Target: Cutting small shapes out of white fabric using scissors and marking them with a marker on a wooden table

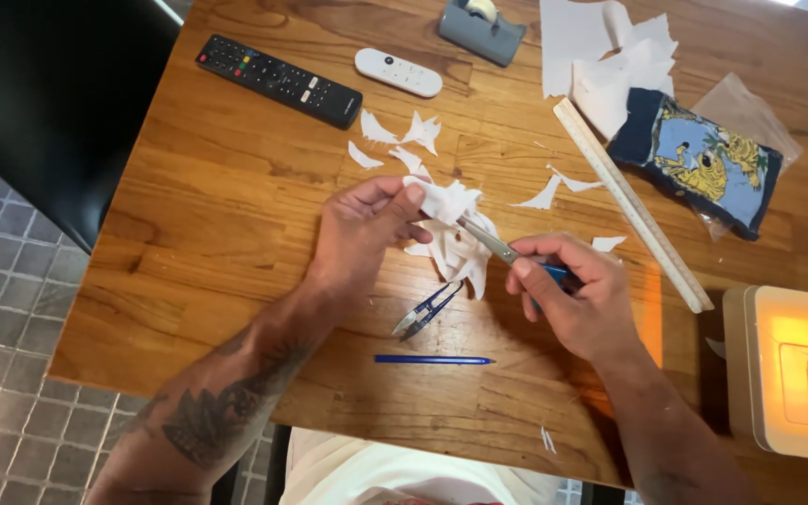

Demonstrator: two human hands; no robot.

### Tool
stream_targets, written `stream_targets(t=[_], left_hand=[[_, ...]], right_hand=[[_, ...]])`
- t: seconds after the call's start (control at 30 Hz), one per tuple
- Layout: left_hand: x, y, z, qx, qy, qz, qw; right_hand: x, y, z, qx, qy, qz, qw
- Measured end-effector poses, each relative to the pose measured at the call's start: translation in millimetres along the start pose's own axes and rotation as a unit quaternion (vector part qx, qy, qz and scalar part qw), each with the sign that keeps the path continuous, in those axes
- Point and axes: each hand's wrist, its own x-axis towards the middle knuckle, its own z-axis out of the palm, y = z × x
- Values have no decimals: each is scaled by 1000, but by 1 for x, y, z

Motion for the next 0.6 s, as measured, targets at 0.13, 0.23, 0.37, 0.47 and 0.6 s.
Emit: stream_targets(t=[0.13, 0.23, 0.37, 0.47, 0.6], left_hand=[[-5, -9, 3, -5, -19, -14, 1000], [-12, -16, 9, -3, -39, -13, 999], [-24, -11, 20, 6, -54, -26, 998], [-35, 2, 26, 49, -62, -20, 997], [-51, 17, 28, 155, -96, -24, 983]], right_hand=[[-4, 4, 16, -12, 3, -12, 1000], [-8, 1, 31, 45, 17, -27, 998], [-15, 4, 39, 66, 40, -55, 995], [-23, 2, 39, 60, 53, -74, 994], [-38, 3, 46, 71, 88, -81, 990]])
